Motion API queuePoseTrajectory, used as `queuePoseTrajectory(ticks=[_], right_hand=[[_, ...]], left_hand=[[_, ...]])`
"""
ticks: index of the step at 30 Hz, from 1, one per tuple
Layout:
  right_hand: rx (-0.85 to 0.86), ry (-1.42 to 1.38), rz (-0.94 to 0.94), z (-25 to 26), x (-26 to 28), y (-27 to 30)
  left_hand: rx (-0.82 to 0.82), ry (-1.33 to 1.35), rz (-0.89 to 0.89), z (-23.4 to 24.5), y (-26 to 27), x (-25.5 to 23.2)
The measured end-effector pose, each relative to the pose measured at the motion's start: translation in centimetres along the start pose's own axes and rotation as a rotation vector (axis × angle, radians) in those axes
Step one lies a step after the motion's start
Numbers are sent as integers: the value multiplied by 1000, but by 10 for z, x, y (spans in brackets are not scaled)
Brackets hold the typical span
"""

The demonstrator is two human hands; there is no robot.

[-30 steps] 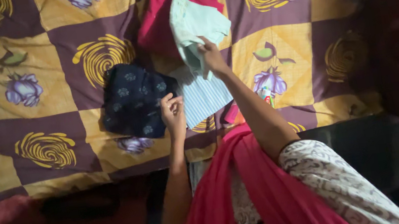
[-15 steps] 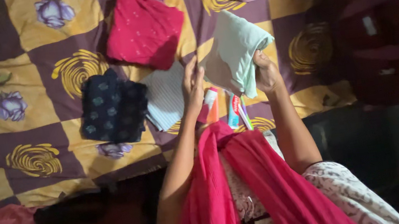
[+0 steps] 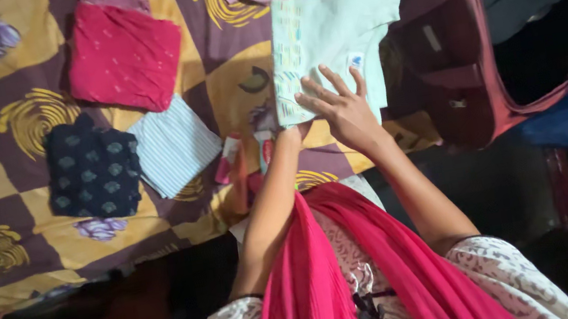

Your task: The person folds clothes on a bed and places them into a red bag, then adds a tube of toothpaste and a toothbrush to the bag.

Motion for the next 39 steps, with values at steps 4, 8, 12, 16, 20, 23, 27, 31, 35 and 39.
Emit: queuePoseTrajectory(ticks=[4,8,12,16,20,23,27,31,35,39], right_hand=[[236,-152,-84,-114,-27,35],[425,-207,-129,-194,-36,81],[386,-241,-182,-217,-40,72],[290,-273,-196,-223,-32,39],[233,-363,-221,-222,-26,0],[250,-473,-268,-218,-20,-30],[211,-510,-265,-213,-12,-74],[25,-435,-276,-201,-9,-140],[-210,-366,-272,-179,-14,-222],[-326,-199,-180,-167,-26,-310]], left_hand=[[-367,-172,109,83,27,-5],[-521,-410,81,129,46,-32],[-449,-471,32,116,24,-41],[-524,-623,29,83,17,-42],[-440,-651,53,71,25,-47],[-441,-633,44,70,21,-65],[-462,-590,-5,70,11,-99],[-423,-591,-23,76,0,-127],[-453,-550,-50,72,-7,-149],[-441,-633,-118,50,-1,-179]])
Point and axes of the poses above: each hand's wrist, its own y-axis away from the middle knuckle, its own z-axis out of the back of the hand, x = y × z, the point moved 1 cm from there along -y, towards the middle knuckle, and after that the axes turned 14 degrees about y, right-handed, at the moved point
